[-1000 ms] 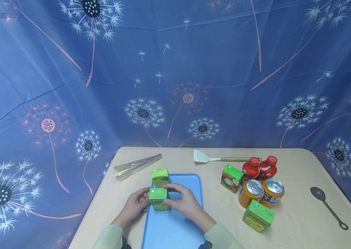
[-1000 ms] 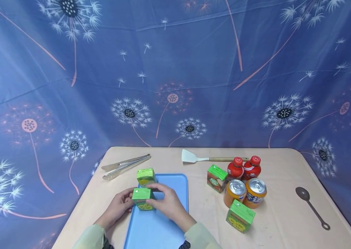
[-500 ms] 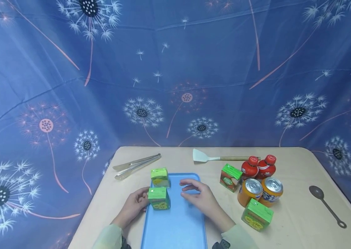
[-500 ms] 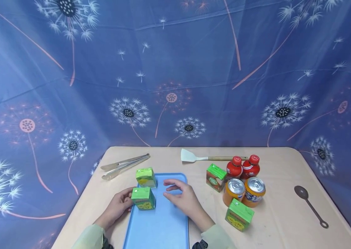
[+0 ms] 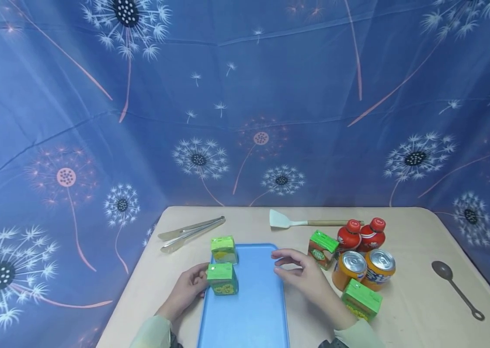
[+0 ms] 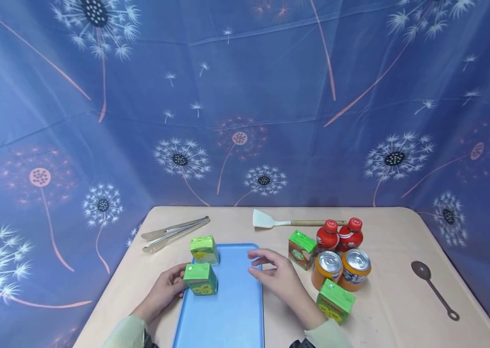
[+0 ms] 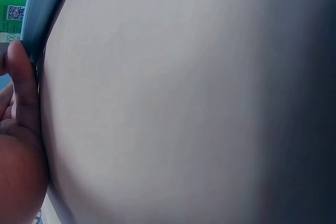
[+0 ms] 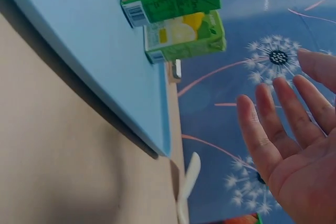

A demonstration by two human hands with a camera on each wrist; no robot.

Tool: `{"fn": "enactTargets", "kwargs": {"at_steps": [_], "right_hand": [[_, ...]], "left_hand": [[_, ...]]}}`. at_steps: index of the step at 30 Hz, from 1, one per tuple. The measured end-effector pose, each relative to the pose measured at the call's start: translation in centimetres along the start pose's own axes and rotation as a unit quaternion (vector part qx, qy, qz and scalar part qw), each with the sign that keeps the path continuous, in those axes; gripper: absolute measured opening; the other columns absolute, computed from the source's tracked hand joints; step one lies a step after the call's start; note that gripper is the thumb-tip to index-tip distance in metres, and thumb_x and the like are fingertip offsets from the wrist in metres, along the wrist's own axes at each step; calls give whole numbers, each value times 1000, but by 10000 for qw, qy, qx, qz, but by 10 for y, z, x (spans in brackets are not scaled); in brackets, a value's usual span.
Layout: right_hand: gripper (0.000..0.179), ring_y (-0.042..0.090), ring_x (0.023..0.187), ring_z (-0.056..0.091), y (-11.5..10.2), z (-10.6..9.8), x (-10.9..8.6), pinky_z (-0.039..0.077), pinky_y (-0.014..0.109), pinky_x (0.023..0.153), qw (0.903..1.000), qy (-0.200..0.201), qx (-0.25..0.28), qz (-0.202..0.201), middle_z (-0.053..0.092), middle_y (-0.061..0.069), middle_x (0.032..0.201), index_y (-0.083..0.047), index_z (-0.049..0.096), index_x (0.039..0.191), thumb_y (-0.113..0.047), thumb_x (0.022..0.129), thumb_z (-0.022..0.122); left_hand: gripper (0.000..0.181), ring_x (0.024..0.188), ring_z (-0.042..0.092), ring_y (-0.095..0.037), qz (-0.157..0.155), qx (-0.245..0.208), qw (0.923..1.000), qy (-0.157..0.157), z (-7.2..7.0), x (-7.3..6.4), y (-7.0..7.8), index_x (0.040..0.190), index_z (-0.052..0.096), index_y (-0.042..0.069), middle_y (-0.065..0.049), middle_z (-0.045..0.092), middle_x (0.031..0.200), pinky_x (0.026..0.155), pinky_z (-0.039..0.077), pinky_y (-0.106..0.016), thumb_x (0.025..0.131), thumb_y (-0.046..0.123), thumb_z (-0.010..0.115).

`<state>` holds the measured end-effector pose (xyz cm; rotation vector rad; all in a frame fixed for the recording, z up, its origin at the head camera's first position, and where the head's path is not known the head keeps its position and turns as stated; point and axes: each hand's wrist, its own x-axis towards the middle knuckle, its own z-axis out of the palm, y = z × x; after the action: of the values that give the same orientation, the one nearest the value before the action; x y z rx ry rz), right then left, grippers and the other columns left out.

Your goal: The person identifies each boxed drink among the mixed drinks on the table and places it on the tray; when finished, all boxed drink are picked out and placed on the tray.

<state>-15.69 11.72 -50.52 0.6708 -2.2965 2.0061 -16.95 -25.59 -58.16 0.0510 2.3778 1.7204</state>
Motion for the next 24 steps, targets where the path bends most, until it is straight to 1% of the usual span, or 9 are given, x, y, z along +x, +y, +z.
{"fn": "enactTargets", "kwargs": {"at_steps": [5,9,14,17,19,24], "right_hand": [[36,28,109,69,-8,-14,-10,62,38,86,9999,88,-131,-65,71,10,123,-6,70,128,-9,93,80],[36,26,110,69,-15,-26,-18,62,39,87,9993,210,-302,62,71,9,123,-10,71,127,-10,93,81],[36,21,111,68,-23,-42,-30,62,35,87,9966,390,-655,318,71,4,121,-19,72,126,-14,91,83],[36,17,110,69,-26,-53,-38,62,32,86,9939,483,-932,339,71,2,120,-21,72,126,-16,92,83],[36,16,107,69,-27,-61,-43,62,32,85,9919,584,-1075,328,72,3,120,-21,73,126,-15,91,83],[33,20,100,71,-30,-78,-56,62,29,81,9855,842,-1453,248,72,2,119,-16,73,124,-13,92,82]], "left_hand": [[58,70,60,-15,-71,-9,10000,-26,0,0,1,152,51,5,-7,62,95,66,57,-25,100,23,71],[61,71,61,-15,-155,30,9999,2,1,0,2,153,50,4,-6,62,95,65,57,-25,100,25,71],[61,71,60,-16,-153,39,9999,18,0,-1,2,153,50,5,-6,62,95,66,56,-25,100,26,71],[61,72,59,-14,-150,80,9999,-6,-1,0,1,153,51,6,-6,62,95,68,57,-25,100,30,71],[62,73,59,-13,-138,132,9998,-17,-1,1,-1,152,52,7,-5,62,95,70,58,-25,100,34,70],[63,77,60,-13,-154,311,9994,-16,-2,2,-4,152,54,12,-3,63,95,77,58,-26,99,42,69]]}}
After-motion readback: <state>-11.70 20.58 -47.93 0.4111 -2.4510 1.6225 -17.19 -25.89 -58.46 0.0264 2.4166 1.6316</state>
